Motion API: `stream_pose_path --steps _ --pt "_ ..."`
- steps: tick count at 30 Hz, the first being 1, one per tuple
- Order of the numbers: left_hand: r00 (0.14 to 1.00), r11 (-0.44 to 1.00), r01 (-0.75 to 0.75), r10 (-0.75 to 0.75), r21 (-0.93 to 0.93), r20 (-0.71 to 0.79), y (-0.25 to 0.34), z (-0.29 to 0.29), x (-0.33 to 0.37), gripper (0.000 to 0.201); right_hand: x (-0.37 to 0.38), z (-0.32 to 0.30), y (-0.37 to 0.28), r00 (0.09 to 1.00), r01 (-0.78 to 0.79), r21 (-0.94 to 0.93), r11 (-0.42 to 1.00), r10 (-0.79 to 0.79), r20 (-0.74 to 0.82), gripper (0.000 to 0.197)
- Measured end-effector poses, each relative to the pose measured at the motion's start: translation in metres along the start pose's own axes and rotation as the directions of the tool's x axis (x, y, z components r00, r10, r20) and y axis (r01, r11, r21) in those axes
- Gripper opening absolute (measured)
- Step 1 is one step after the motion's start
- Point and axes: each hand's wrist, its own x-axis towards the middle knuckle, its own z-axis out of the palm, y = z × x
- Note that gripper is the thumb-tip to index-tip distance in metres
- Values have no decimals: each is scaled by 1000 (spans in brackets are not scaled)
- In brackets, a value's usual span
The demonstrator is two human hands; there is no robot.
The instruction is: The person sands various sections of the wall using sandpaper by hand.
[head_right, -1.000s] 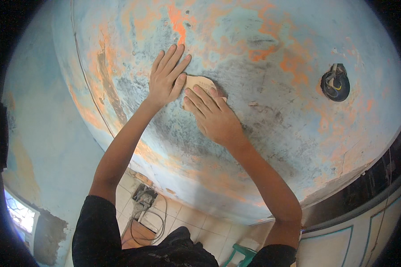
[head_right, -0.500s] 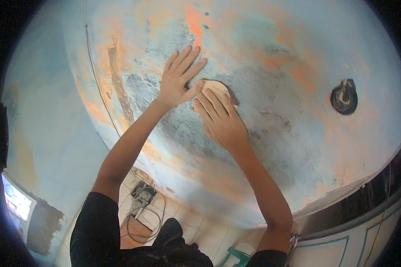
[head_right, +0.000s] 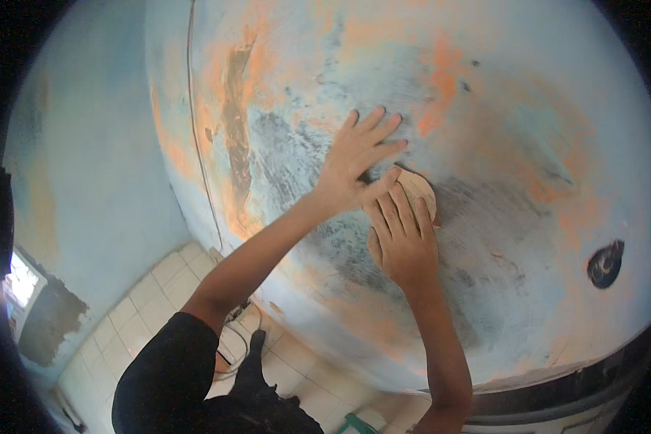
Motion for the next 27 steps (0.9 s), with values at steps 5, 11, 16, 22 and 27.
stream_pose_path --steps 5,11,16,22,27 --pt "978 973 193 -182 -124 98 13 -30 -64 43 27 20 -22 995 73 -14 997 -72 65 39" --pt "930 936 351 -350 -4 -110 29 -58 -131 46 71 42 -79 977 -38 133 990 9 212 42" --pt "854 838 499 -518 -220 -37 3 -80 -155 45 110 67 -119 979 -102 312 944 39 202 44" --pt "810 824 526 -561 -211 -168 -49 -110 -162 51 161 91 -147 986 -4 450 893 -71 149 47" --pt "765 708 567 -642 -421 -48 -78 -117 -178 59 179 99 -154 996 -52 577 815 -2 92 45"
